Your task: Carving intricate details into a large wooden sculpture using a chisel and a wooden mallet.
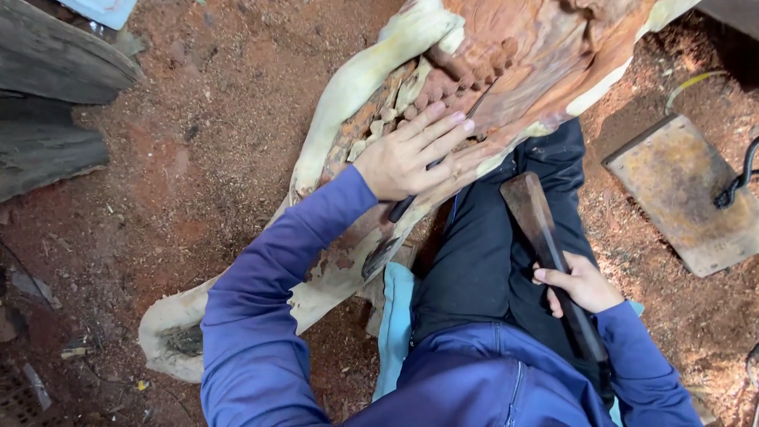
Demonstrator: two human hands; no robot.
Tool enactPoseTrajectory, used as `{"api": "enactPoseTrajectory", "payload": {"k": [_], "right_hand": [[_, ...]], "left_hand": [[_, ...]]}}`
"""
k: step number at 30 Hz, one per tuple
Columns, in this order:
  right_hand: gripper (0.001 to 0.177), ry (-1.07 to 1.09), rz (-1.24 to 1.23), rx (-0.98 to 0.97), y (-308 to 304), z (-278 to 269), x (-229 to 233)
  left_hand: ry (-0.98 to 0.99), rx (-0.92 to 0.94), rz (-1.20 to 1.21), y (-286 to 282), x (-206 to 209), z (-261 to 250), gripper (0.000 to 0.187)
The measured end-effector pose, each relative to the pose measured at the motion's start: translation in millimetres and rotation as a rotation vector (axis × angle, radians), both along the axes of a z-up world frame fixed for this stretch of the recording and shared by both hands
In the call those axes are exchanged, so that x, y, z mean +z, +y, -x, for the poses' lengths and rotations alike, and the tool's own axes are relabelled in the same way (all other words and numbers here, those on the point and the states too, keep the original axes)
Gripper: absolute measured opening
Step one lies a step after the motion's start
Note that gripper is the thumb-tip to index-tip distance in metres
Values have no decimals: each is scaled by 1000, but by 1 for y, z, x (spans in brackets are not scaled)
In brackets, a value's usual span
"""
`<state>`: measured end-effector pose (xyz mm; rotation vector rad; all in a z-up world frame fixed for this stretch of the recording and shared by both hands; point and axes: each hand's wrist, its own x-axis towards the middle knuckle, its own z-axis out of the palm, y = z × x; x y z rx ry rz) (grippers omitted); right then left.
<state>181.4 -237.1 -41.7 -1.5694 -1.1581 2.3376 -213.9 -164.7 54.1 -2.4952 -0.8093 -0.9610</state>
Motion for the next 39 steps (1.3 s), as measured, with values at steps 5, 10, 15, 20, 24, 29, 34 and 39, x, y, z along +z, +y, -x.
{"api": "enactPoseTrajectory", "payload": {"k": [5, 10, 15, 20, 24, 29, 34, 39], "right_hand": [[14, -38, -32, 29, -6, -7, -13], [14, -35, -48, 24, -8, -8, -18], [14, -96, -8, 60, -4, 0, -3], [15, -123, 22, 79, -2, 3, 3], [15, -150, 11, 101, -1, 8, 10], [15, -257, -32, 131, -8, 16, 18], [19, -293, -20, 112, -9, 20, 19], [19, -291, -41, 137, -8, 19, 20]], "left_hand": [[17, -98, 9, 2, 2, 4, 29], [-19, -62, -11, 3, -2, 2, 27], [39, -51, 63, -2, 11, 8, 17], [122, -35, 125, -5, 13, 11, 17], [160, 11, 106, -7, 15, 9, 19], [223, 42, 111, -10, 10, 8, 23], [231, 48, 112, -9, 8, 10, 15], [234, 36, 105, -8, 14, 11, 21]]}}
